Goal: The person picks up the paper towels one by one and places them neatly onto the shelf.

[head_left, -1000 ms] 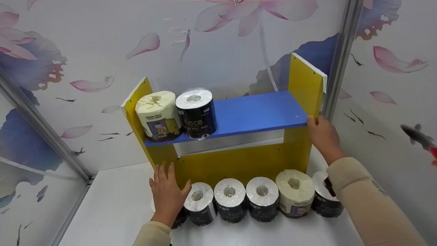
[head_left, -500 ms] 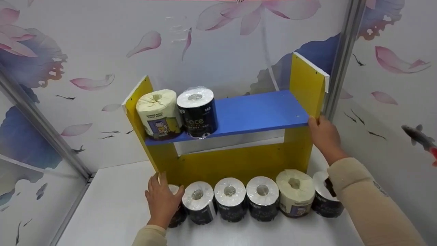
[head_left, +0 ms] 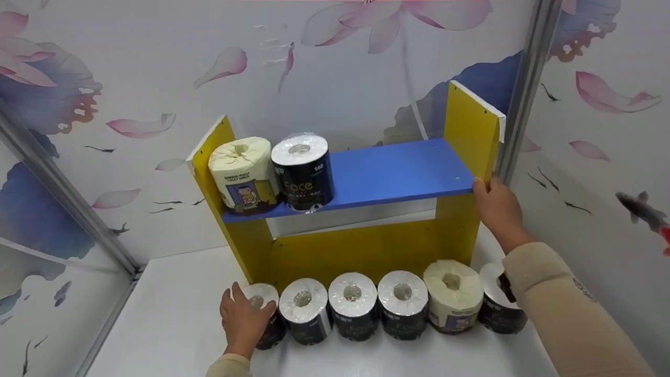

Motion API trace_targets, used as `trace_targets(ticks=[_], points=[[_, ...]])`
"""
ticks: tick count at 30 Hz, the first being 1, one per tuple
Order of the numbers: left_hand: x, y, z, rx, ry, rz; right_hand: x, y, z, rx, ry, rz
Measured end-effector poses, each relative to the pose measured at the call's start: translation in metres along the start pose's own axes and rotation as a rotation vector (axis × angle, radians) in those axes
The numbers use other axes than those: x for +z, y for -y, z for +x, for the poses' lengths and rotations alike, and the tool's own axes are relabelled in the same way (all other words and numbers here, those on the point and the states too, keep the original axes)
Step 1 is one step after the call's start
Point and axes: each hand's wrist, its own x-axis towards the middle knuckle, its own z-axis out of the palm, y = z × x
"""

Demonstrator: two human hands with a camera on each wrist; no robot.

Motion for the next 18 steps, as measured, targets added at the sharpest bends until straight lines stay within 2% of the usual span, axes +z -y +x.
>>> trace_targets(ticks=[8,18], points=[[0.004,0.01,0.004,-0.122,0.08,-0.089,-0.001,0.0,-0.001,-0.004,-0.004,0.0],[0.014,0.015,0.005,-0.172,0.085,-0.181,0.0,-0.001,-0.001,-0.013,-0.006,0.001]])
